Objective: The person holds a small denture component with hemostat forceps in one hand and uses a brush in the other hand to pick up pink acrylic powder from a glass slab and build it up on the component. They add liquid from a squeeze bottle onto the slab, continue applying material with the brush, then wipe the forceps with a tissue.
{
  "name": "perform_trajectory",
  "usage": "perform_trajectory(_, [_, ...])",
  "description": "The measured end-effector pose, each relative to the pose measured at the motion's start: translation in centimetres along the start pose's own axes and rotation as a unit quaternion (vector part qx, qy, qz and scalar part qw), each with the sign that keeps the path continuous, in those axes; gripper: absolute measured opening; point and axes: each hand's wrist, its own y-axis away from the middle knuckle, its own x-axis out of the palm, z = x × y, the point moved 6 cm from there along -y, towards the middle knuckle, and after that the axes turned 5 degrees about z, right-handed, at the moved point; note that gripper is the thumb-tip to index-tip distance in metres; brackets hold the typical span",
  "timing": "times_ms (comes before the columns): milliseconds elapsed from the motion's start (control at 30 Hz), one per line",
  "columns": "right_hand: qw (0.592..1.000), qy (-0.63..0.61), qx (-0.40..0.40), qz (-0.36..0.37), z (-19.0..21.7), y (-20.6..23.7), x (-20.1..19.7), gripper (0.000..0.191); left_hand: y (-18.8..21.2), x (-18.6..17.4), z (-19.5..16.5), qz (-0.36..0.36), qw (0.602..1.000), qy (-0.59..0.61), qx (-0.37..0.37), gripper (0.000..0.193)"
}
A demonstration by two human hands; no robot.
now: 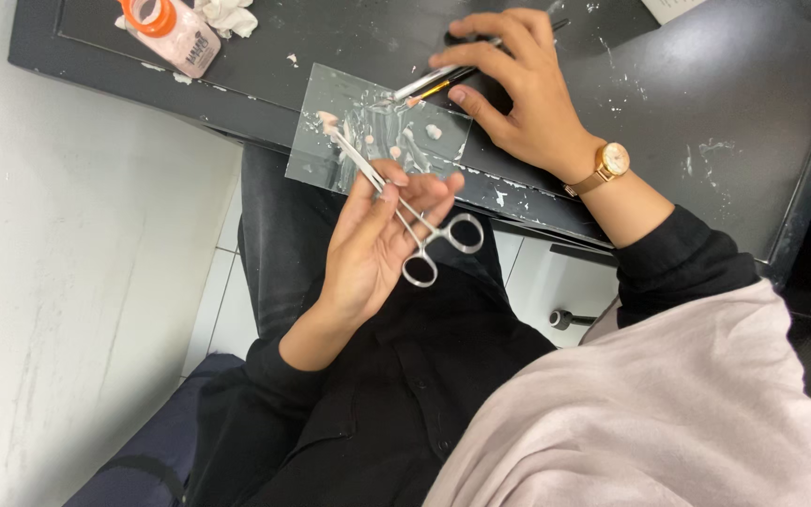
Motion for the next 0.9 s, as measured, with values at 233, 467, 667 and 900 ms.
perform_trajectory(233, [0.995,-0.051,-0.077,-0.039,3.0,1.2,-2.8,0.031,-1.9,1.0,-0.9,-0.020,0.993,-0.036,0.114,0.010])
perform_trajectory(467, [0.982,-0.123,-0.087,0.117,4.6,1.2,-2.7,0.034,-3.0,1.7,-0.2,0.017,0.988,-0.053,0.145,0.016])
perform_trajectory(667, [0.982,-0.067,-0.097,0.145,4.6,0.7,-3.1,0.039,-3.6,1.5,1.1,0.061,0.974,-0.118,0.182,0.026])
perform_trajectory(900, [0.982,-0.067,-0.114,0.134,4.6,0.8,-3.9,0.042,-4.2,1.1,2.3,0.063,0.943,-0.238,0.225,0.037])
